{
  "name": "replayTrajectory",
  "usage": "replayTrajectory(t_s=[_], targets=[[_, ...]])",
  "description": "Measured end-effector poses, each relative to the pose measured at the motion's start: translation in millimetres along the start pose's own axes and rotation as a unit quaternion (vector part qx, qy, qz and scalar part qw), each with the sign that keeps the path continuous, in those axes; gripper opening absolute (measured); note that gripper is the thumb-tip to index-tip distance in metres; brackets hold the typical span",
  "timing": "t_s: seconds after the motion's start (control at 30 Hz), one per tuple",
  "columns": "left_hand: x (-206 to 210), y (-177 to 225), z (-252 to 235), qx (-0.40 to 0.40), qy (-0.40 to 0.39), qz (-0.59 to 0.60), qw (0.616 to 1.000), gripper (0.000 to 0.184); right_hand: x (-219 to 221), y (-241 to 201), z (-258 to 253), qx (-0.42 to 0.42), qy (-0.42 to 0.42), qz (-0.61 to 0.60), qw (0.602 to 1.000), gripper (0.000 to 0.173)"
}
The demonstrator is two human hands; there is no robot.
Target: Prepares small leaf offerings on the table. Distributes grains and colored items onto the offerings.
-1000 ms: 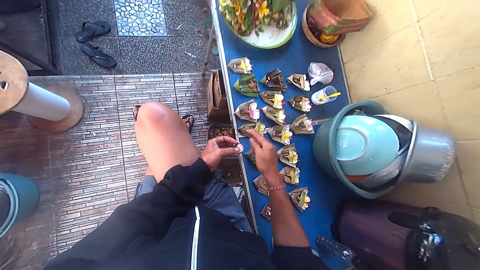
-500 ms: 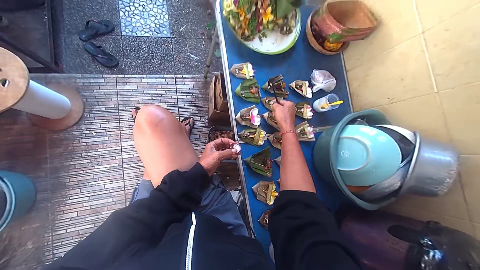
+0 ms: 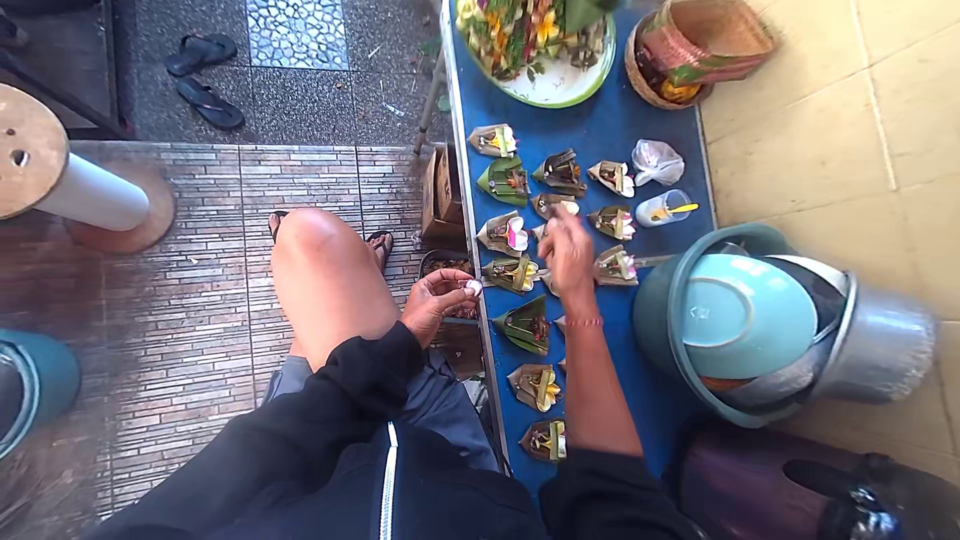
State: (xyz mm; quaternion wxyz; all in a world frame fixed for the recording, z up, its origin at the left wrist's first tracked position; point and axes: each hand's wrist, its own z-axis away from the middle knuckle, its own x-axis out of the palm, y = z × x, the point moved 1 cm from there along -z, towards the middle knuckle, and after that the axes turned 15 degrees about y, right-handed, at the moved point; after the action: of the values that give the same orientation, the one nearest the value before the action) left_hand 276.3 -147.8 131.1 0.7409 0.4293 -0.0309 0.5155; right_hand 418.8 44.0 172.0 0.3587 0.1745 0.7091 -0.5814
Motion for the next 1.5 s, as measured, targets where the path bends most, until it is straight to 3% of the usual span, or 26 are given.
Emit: replayTrajectory(t_s=[0.1,0.23,0.57,0.93,1.13,1.33,1.5], targets=[[2,1,1,-0.002,0.023,0.013,1.0,0.018,4,-20,81,-0.054,-0.076,-0.071,0.993,0.049],[3,2,2,0.01,0.035,0.01,0.999,0.018,16,-24,129,-0.09,-0.038,-0.008,0.995,0.044],[2,2,0,0.014,0.046,0.003,0.999,0.013,14,-28,137,-0.137,-0.015,0.054,0.989,0.044],[0,0,-1,0.003,0.023,-0.015,1.0,0.013,30,-33,134,-0.159,0.075,0.083,0.981,0.033],[2,1,3,-0.012,0.0,-0.029,1.0,0.016,11,-19,86,-0.055,0.013,0.031,0.998,0.037],[3,0,-2,-0.022,-0.013,-0.006,1.0,0.02,4,10,-45,0.006,0.08,0.004,0.997,0.038],[8,5,1,-0.016,0.006,-0.018,1.0,0.021,24,27,-114,0.062,0.059,0.051,0.995,0.038]])
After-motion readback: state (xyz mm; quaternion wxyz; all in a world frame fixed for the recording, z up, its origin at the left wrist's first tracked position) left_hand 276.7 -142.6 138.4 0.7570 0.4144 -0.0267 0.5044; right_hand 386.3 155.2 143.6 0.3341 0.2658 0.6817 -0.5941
